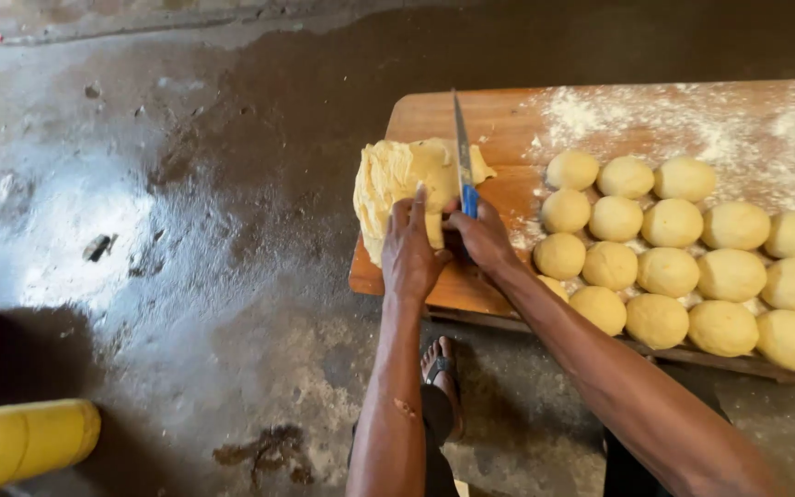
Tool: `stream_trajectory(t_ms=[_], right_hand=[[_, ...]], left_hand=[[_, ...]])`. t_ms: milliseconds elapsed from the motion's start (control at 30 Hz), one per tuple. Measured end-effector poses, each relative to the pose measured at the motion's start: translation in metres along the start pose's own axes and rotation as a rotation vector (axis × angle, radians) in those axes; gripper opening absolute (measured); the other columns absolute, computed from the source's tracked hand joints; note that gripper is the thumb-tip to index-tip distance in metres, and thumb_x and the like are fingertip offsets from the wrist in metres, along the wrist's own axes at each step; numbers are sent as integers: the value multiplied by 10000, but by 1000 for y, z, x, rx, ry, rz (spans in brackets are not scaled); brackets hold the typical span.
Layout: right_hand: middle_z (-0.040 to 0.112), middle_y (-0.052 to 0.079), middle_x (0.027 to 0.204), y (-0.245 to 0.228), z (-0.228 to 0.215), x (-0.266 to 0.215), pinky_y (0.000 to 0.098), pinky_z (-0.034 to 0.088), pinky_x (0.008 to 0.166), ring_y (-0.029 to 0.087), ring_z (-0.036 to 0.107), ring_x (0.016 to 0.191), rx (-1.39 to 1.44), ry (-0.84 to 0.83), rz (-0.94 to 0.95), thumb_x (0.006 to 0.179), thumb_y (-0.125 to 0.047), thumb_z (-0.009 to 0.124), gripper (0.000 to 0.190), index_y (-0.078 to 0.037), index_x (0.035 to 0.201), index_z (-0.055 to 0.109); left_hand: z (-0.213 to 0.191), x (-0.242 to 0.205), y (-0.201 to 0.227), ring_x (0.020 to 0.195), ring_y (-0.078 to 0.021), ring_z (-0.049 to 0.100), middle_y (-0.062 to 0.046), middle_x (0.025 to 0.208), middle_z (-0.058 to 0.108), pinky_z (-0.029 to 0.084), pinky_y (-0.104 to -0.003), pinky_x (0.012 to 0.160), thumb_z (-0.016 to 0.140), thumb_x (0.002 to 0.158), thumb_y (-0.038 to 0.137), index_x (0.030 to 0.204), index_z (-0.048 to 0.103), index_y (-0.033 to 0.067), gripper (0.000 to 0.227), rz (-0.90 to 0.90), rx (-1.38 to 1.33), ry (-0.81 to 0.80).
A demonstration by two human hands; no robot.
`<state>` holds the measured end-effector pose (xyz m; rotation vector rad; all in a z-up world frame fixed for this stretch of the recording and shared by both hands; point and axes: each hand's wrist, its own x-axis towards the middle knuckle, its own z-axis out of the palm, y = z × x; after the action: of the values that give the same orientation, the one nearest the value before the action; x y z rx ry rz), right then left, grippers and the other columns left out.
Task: Cut dough into small pieces using a knife and roll them into uniform balls on a floured wooden board.
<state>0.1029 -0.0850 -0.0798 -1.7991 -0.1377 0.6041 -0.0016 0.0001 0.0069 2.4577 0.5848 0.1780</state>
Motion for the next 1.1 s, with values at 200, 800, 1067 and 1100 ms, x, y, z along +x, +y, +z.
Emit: stream_trajectory(t_ms=[200,800,1067,1100], right_hand=[[754,281,1081,-77,-38,-77,389,700,734,307,804,830,459,-255,-137,910,-112,582,397,18,1273,485],[774,149,671,-59,-11,-119,517,634,784,374,797,704,-648,-440,-90,1075,-538,430,482,-76,1040,564],[725,94,530,-47,-40,-107,494,624,754,343,808,653,-577,-494,-108,1078,-452,423,396,-94,1068,593],[713,56,504,-50,-38,-95,480,615,756,332,812,677,-526,-463,-135,1081,-445,431,366,-118,1056,594]], left_hand=[[59,47,-71,1226,-343,711,-59,1199,739,552,-523,1045,771,849,105,1333,689,229,506,-73,-154,215],[4,33,-101,1165,-359,731,-79,1110,813,494,-493,1095,814,887,88,1160,795,240,313,-168,-359,483],[-35,1,-53,1039,-241,693,-177,1109,742,593,-388,900,648,936,39,1247,696,6,316,-172,-859,421],[-37,9,-51,1055,-252,707,-185,1139,748,601,-404,901,634,943,54,1252,692,20,316,-142,-840,406]])
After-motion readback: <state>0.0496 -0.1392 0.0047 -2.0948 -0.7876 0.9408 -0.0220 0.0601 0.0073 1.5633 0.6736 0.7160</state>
